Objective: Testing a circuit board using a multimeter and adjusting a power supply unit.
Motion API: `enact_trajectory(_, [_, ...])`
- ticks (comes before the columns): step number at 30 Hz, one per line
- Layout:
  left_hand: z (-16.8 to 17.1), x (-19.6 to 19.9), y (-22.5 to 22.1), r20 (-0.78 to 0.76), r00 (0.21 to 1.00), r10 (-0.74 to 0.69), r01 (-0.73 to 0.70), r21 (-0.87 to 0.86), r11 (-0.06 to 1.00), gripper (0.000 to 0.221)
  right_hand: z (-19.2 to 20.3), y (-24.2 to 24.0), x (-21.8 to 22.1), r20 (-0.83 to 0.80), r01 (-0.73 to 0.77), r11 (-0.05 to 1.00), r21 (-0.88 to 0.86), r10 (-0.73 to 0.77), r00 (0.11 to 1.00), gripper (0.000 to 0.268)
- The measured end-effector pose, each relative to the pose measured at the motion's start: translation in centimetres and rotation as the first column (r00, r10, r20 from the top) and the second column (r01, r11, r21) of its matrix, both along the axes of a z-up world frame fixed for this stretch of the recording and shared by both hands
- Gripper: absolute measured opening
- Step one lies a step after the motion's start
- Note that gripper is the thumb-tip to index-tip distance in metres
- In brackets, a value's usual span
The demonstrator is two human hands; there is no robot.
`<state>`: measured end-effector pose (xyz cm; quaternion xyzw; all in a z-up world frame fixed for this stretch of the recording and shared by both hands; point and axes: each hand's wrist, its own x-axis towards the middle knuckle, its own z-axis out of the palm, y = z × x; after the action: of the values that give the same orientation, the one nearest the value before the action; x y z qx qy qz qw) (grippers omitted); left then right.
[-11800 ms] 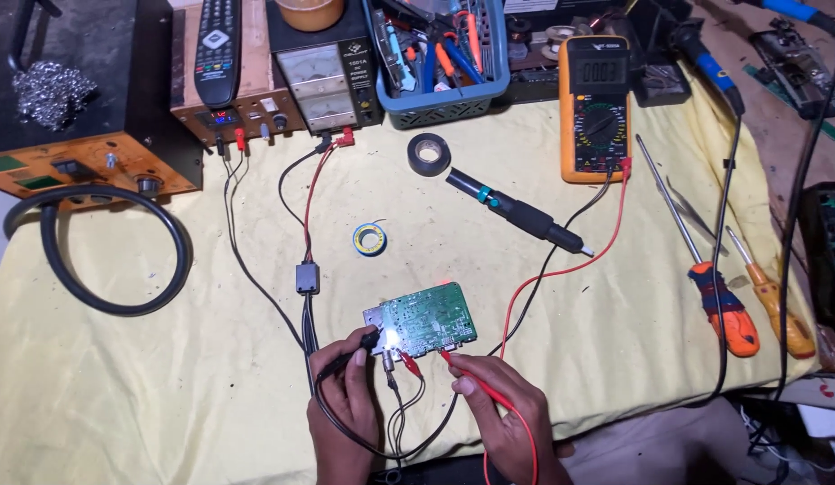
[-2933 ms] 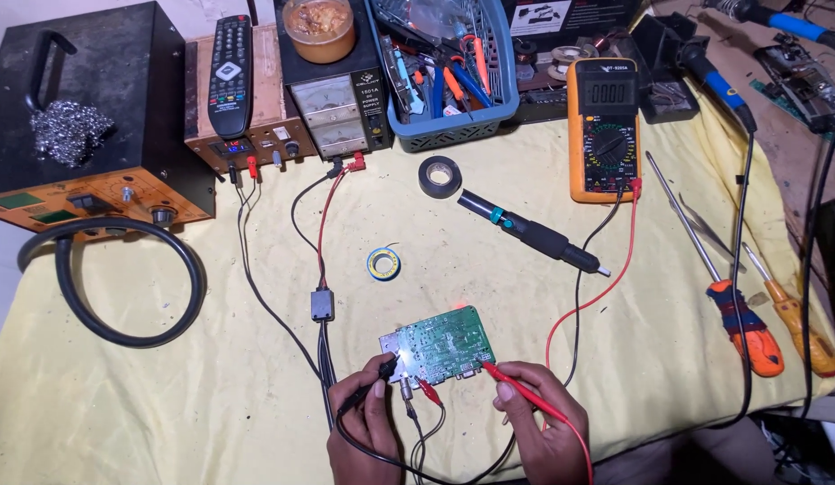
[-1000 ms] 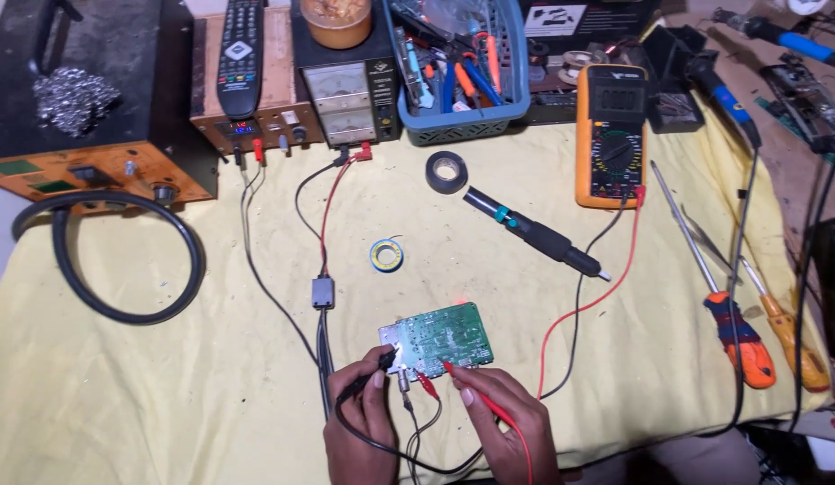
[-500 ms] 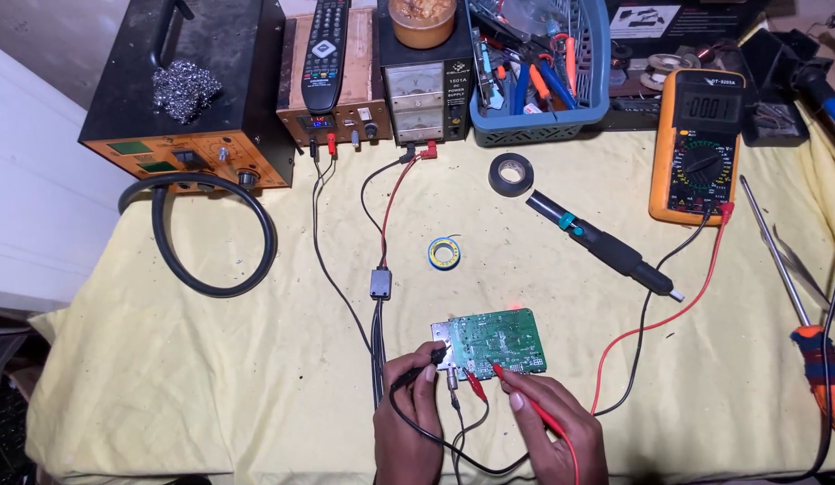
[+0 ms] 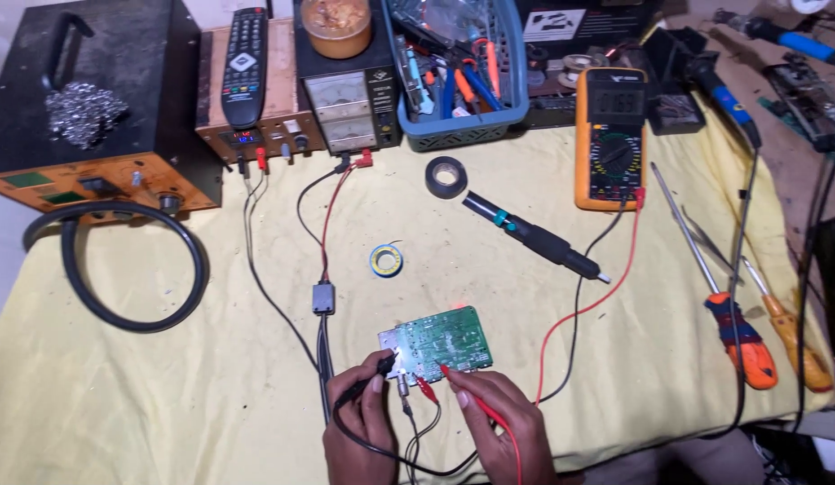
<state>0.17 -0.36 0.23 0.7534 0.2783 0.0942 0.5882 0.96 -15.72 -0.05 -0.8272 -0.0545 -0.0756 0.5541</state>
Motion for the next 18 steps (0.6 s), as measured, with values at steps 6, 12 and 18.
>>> enact_trajectory(6, [-1.0,-0.1,-0.2,0.009,0.999,0.05,-0.05,0.042,0.998,0.014,0.4,-0.1,0.0,-0.001,-0.043,0.999,0.012,0.043,0.999,0.027])
enact_trajectory(12, [-1.8,0.0,-0.2,0.072,0.996,0.053,-0.056,0.042,0.998,0.015,0.9,-0.1,0.1,-0.013,-0.052,0.998,0.034,0.053,0.999,0.027])
enact_trajectory(18, [-2.0,-0.1,0.0,0.109,0.993,0.046,-0.047,0.009,0.999,0.013,0.7,-0.1,0.0,-0.002,-0.056,0.998,0.009,0.056,0.998,0.027])
